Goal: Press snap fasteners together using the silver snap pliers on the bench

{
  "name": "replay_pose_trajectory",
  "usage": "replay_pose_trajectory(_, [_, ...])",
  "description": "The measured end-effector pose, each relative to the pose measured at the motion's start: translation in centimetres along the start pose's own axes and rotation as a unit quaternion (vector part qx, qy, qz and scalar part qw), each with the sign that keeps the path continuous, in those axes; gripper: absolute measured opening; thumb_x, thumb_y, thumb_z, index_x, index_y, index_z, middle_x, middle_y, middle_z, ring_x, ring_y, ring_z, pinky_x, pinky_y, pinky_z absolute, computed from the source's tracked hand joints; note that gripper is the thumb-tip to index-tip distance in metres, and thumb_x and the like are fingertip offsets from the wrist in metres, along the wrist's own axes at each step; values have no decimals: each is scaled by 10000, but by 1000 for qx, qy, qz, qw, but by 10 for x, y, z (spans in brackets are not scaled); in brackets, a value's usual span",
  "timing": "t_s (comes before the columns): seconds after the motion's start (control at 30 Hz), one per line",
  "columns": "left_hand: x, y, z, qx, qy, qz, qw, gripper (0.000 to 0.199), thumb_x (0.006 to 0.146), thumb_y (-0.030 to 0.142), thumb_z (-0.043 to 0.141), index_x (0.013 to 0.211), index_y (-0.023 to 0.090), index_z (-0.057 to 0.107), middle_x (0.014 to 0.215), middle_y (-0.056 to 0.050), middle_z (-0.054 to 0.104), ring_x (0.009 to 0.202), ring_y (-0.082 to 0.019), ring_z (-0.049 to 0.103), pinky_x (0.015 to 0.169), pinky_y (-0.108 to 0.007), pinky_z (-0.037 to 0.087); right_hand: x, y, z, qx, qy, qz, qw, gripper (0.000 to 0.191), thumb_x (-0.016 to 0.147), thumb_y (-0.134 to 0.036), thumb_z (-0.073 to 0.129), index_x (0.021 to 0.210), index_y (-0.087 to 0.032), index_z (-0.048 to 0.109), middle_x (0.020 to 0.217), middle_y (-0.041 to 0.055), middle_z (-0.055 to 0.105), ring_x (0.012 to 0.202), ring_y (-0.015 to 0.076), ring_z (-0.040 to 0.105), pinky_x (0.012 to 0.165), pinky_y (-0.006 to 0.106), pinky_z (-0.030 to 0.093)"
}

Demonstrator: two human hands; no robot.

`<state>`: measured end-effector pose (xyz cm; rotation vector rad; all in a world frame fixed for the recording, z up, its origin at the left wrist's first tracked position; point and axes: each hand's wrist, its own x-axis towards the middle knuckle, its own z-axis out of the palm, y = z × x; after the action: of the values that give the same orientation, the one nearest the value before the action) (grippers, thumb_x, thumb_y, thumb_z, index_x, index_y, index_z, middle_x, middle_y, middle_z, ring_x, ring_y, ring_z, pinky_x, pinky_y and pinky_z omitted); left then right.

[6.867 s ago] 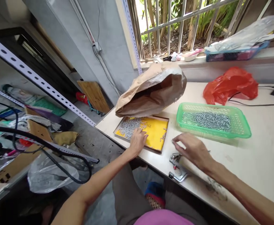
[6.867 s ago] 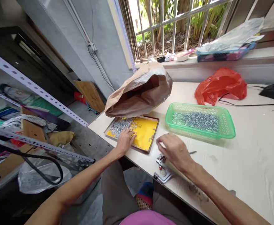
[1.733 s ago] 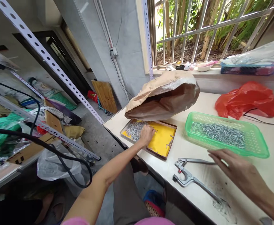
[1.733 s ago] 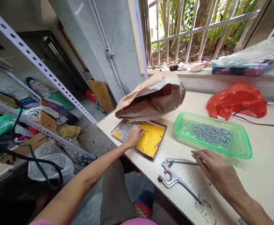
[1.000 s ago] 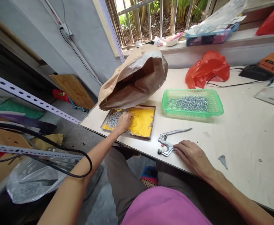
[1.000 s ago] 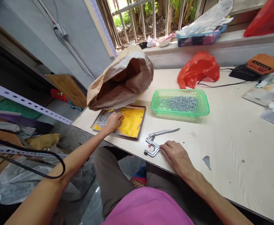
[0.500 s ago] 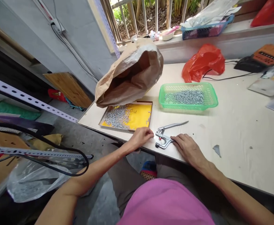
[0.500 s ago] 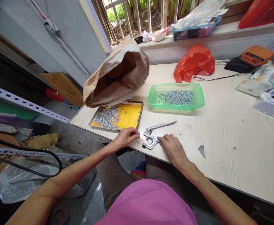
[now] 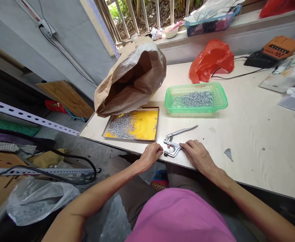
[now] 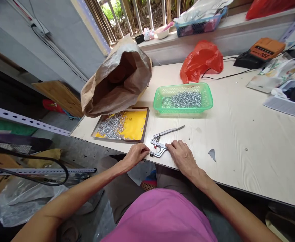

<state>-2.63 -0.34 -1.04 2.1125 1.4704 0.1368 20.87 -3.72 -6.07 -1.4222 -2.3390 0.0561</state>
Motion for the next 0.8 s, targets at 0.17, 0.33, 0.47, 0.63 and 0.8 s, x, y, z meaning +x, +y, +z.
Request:
replay_pose_trajectory(0.17, [0, 5, 1, 14, 35, -6, 999, 113, 863, 173, 535, 883, 157, 645, 869, -36, 639, 805, -144, 586, 712, -227, 414, 1, 0, -3, 4, -12, 4, 1000, 304, 934, -151, 389, 1155, -175, 597, 918, 90, 590, 848, 206, 481, 724, 332, 349])
replay_pose_trajectory(0.33, [-1, 8, 0, 134, -14, -11, 991, 154, 909, 224, 490, 951, 160, 625, 941, -58, 593, 826, -161, 571, 717, -246, 414, 1, 1, -2, 8, -8, 6, 1000, 295, 931, -156, 405, 1149, -178, 602, 907, 88, 592, 852, 207, 485, 721, 330, 350])
replay_pose_trajectory(0.47, [-6, 5, 3, 190, -20, 4, 982, 242, 946, 189, 378, 968, 161, 617, 939, -71, 572, 819, -169, 560, 726, -264, 420, 1, 1, -1, 12, -8, 11, 1000, 297, 933, -152, 404, 1153, -175, 602, 918, 85, 597, 851, 204, 485, 727, 330, 353])
replay_pose_trajectory(0.63, [-8, 0, 4, 133, 15, -1, 991, 205, 906, 139, 414, 893, 165, 618, 942, -75, 588, 833, -165, 560, 737, -270, 434, 2, 0, -4, 14, -12, 10, 1000, 297, 934, -154, 401, 1151, -169, 604, 908, 90, 588, 850, 206, 481, 719, 326, 350])
replay_pose_trajectory(0.8, [8, 8, -1, -251, -15, -180, 951, 118, 841, 242, 549, 843, 138, 605, 603, 20, 554, 483, -77, 482, 474, -195, 369, 4, 3, -7, 17, -25, 4, 1000, 308, 928, -136, 398, 1147, -193, 607, 908, 83, 573, 819, 196, 471, 709, 316, 339])
